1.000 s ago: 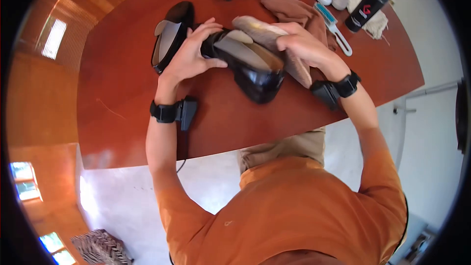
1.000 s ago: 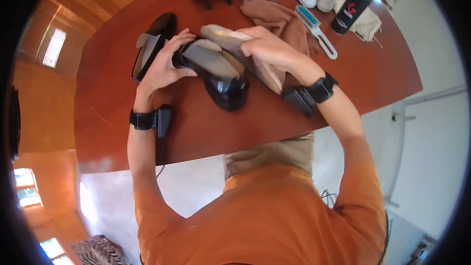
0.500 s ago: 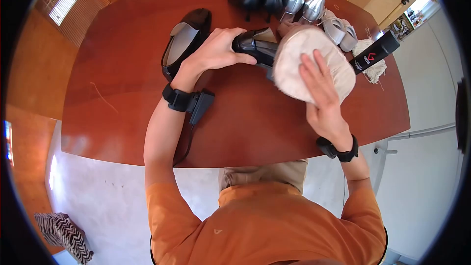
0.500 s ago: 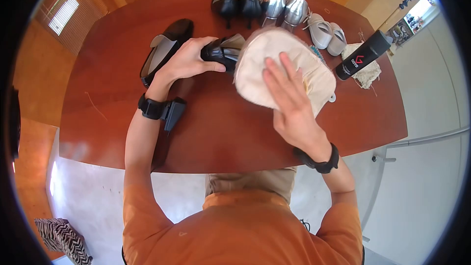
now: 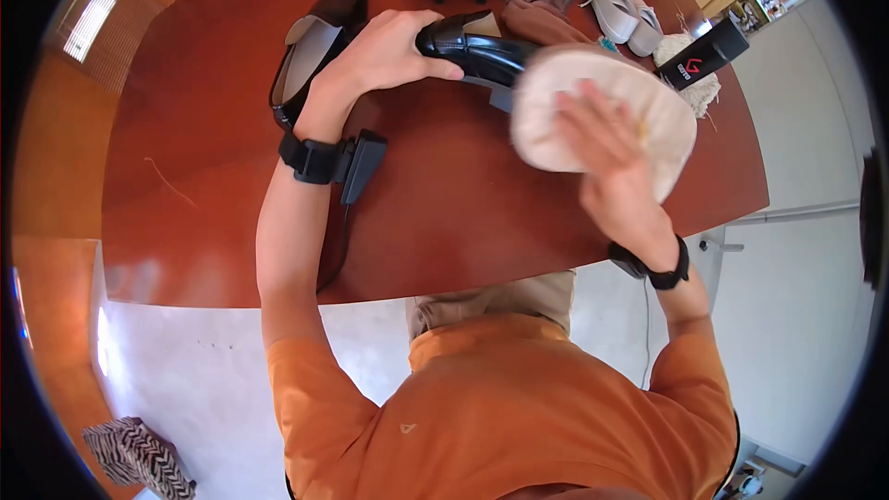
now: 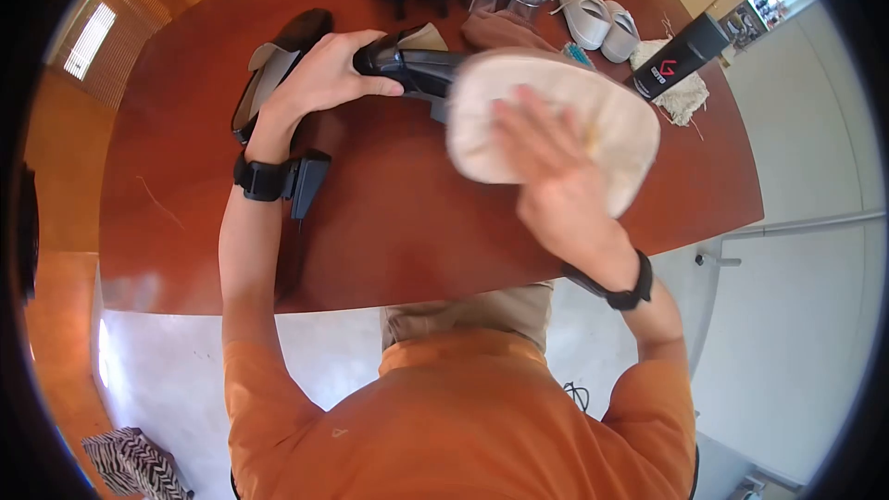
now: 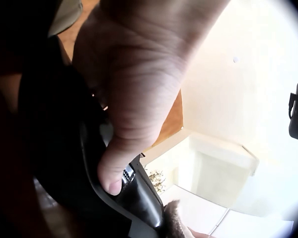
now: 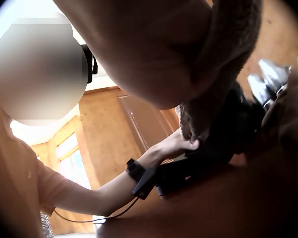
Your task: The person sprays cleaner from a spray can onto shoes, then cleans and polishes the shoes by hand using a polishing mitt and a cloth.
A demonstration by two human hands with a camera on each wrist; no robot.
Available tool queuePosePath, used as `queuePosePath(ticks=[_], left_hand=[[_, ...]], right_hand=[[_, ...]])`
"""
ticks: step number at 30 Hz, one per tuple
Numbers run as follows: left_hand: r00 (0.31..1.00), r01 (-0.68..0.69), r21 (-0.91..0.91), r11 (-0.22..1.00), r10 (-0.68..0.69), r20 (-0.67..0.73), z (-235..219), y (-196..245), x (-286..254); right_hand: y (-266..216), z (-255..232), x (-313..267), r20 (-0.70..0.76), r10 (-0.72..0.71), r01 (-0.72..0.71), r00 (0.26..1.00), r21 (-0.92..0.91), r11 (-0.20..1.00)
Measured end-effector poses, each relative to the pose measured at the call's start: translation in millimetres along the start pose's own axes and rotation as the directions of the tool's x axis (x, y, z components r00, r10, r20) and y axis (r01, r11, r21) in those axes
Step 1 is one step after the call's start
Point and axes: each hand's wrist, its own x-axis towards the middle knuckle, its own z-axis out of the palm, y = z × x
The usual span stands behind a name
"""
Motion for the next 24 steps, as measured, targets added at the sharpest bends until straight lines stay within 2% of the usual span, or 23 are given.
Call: queuePosePath(ticks=[2,4,6,8,10,13,14,15,16,17,18,19,20,21,22,23,24], left_hand=[[1.000,-0.013,0.008,1.000,0.013,-0.009,1.5,-4.0,1.9],[1.000,0.011,0.015,1.000,-0.011,-0.004,0.0,-1.1,5.7],[1.000,-0.003,0.033,0.999,0.004,-0.025,-2.7,3.7,7.3],[0.994,0.102,-0.015,0.995,-0.101,0.052,-8.7,7.2,9.0],[0.992,0.110,-0.041,0.993,-0.107,0.061,-11.7,6.9,8.6],[0.991,0.121,-0.070,0.990,-0.117,0.058,-11.4,3.5,7.8],[0.992,0.114,-0.067,0.991,-0.111,0.057,-10.7,3.5,9.4],[0.991,0.112,-0.062,0.992,-0.107,0.084,-12.4,3.3,8.6],[0.992,0.103,-0.056,0.993,-0.098,0.084,-12.2,3.3,5.5],[0.998,0.040,-0.045,0.998,-0.038,0.043,-11.1,3.2,-0.2],[1.000,-0.020,-0.031,0.999,0.021,0.005,-10.4,-0.1,-4.3],[0.999,-0.048,0.048,0.998,0.047,0.022,-7.8,-6.1,-5.9],[0.998,-0.050,0.059,0.997,0.048,0.028,-4.3,-12.1,-9.6],[0.997,-0.074,0.097,0.993,0.072,0.018,-3.2,-9.0,-18.3],[0.995,-0.097,0.133,0.986,0.097,0.008,-2.6,-7.8,-23.4],[0.990,-0.106,0.139,0.985,0.092,0.105,-1.6,-13.6,-25.1],[0.990,-0.103,0.147,0.984,0.088,0.110,2.2,-18.2,-29.2]], right_hand=[[11.8,-9.1,-8.9,-0.069,0.116,-0.111,0.991,0.067,0.992],[4.6,-6.2,-8.5,-0.077,0.110,-0.109,0.991,0.016,0.994],[-13.0,5.8,-2.8,-0.034,-0.069,0.069,0.997,0.016,0.997],[-12.9,16.1,-7.1,0.001,-0.105,0.104,0.995,0.029,0.994],[-4.9,23.0,-10.6,0.034,-0.165,0.163,0.986,0.039,0.986],[20.0,11.5,-32.7,0.012,0.045,-0.046,0.999,0.117,0.992],[28.1,8.5,-34.4,0.005,0.042,-0.042,0.999,0.112,0.993],[34.9,6.1,-35.3,-0.036,0.164,-0.154,0.986,0.191,0.969],[40.2,5.3,-34.5,-0.069,0.287,-0.258,0.956,0.275,0.926],[44.4,4.8,-31.4,-0.099,0.405,-0.323,0.909,0.446,0.835],[46.4,3.5,-26.7,-0.106,0.411,-0.324,0.906,0.451,0.832],[47.7,2.6,-21.6,0.065,0.493,-0.420,0.867,0.628,0.655],[48.4,4.3,-16.2,0.250,0.522,-0.505,0.816,0.748,0.431],[45.2,16.2,-8.3,0.255,0.451,-0.432,0.855,0.831,0.351],[34.7,10.7,2.1,0.498,0.473,-0.631,0.727,0.756,0.173],[26.8,14.0,10.9,0.538,0.449,-0.643,0.713,0.758,0.113],[21.8,17.8,18.9,0.578,0.419,-0.655,0.700,0.754,0.053]])
